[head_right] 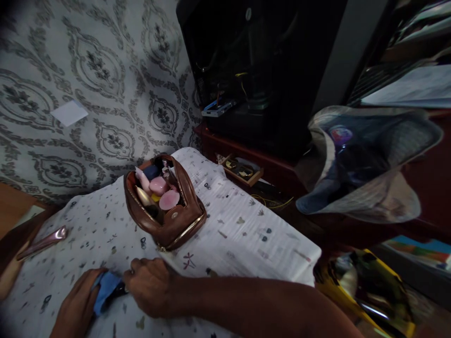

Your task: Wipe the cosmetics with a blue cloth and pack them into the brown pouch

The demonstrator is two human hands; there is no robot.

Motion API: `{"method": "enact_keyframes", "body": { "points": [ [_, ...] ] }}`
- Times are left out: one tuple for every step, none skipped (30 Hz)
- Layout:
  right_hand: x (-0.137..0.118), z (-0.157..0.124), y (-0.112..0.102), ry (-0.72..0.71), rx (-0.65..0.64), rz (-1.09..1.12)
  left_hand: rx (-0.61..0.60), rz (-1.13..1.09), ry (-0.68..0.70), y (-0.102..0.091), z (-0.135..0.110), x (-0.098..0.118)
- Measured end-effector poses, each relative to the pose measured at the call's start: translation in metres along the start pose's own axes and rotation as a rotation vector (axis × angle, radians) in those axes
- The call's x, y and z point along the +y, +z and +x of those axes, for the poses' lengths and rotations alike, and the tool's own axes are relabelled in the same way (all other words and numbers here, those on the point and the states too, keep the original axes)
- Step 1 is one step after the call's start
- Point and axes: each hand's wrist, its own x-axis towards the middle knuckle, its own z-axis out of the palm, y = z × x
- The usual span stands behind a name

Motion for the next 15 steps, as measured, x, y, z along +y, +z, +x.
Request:
{"method": "enact_keyframes", "body": {
  "points": [
    [0.0,0.0,0.0,0.007,-0.009,0.005,-0.022,0.008,-0.01,-0.002,-0.005,-0.006],
    [0.0,0.001,-0.002,0.013,-0.021,0.009,-0.037,0.016,-0.006,-0.003,-0.01,-0.011],
    [-0.001,0.001,-0.004,0.022,-0.034,0.016,-0.041,0.024,0.004,-0.004,-0.015,-0.016],
    [-0.001,0.002,-0.008,0.029,-0.047,0.025,-0.042,0.033,0.013,-0.005,-0.02,-0.02],
    [-0.001,0.002,-0.011,0.03,-0.062,0.041,-0.035,0.047,0.014,-0.006,-0.024,-0.023],
    [-0.001,0.002,-0.015,0.03,-0.075,0.061,-0.02,0.063,0.01,-0.006,-0.029,-0.025],
    [0.0,0.002,-0.018,0.027,-0.084,0.086,-0.002,0.081,0.01,-0.008,-0.033,-0.027],
    [0.0,0.002,-0.02,0.022,-0.091,0.114,0.001,0.099,0.012,-0.01,-0.036,-0.028],
    [0.001,0.002,-0.022,0.019,-0.097,0.145,-0.014,0.115,0.013,-0.013,-0.037,-0.029],
    [0.001,0.001,-0.022,0.021,-0.099,0.174,-0.04,0.126,0.018,-0.016,-0.037,-0.03],
    [0.002,0.001,-0.022,0.027,-0.098,0.2,-0.06,0.137,0.019,-0.021,-0.036,-0.03],
    [0.002,0.002,-0.021,0.038,-0.095,0.222,-0.069,0.152,0.015,-0.026,-0.033,-0.029],
    [0.003,0.002,-0.02,0.048,-0.089,0.24,-0.054,0.173,-0.001,-0.031,-0.027,-0.026],
    [0.003,0.002,-0.018,0.06,-0.08,0.254,-0.017,0.195,-0.028,-0.036,-0.021,-0.021],
    [0.003,0.002,-0.017,0.069,-0.07,0.264,0.031,0.208,-0.052,-0.04,-0.013,-0.013]
  ]
}}
